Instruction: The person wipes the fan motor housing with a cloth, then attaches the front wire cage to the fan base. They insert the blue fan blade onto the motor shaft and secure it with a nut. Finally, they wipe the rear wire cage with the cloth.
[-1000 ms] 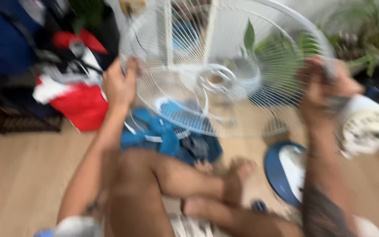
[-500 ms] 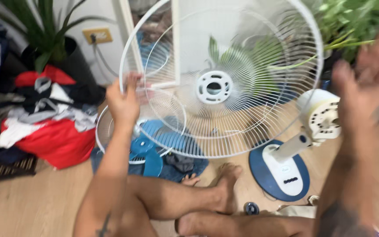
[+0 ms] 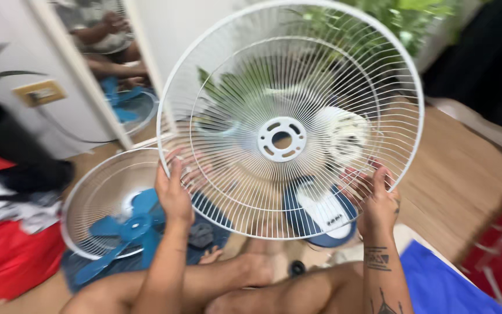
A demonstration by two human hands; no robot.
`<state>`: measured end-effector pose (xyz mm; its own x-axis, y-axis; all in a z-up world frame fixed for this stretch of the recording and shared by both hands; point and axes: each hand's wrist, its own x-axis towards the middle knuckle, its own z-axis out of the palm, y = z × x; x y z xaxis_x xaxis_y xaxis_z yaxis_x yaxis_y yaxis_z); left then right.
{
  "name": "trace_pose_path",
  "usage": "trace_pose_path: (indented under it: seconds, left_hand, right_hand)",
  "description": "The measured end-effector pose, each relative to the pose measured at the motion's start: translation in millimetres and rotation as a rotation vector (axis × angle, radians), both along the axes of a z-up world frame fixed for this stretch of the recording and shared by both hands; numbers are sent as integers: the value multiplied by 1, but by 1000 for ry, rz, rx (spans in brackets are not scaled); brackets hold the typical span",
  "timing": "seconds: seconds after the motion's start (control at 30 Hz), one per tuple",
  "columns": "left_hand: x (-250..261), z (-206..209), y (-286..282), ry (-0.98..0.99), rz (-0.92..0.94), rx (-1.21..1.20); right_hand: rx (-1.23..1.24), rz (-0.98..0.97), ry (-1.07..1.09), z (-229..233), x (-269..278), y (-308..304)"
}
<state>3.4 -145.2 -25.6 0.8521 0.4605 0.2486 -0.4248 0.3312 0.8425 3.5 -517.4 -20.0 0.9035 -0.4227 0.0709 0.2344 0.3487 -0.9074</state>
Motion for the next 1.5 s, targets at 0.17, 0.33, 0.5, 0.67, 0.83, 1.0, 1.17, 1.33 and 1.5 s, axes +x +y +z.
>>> trace_pose_path:
  seconds: [0.17,0.33,0.5,0.67,0.83,1.0,1.17,1.33,1.5]
  left_hand:
    - [16,10,-58,80,-92,42]
    - [27,10,-105,57,-142,55]
    - [40,0,-127,39,-121,86]
    - [29,-17,-122,71,-117,217]
    - [39,-37,-110,85,-201,192]
    - [51,-62,-140,155,-253,416]
    - [49,-65,-181,133,-260,73]
    - [48,-51,-201,225,-147,12]
    - [46,-62,-196,301,-148,-57]
  right_hand:
    - [74,-52,55,-21,-4,-63]
    - [47,-134,44,-34,9,-115]
    - [82,-244,22,-60,24,-131]
    - [-229,-311,-1,-32,36,-162]
    - [-733,-118,-234,76,59,-190]
    - [-1381,-88,-339,166,67,-157]
    - [-1544,-89,-400,197,100,-167]
    - [-1190,-29,-552,175,121,-217]
    - [-706,-289,-355,64,63,-236]
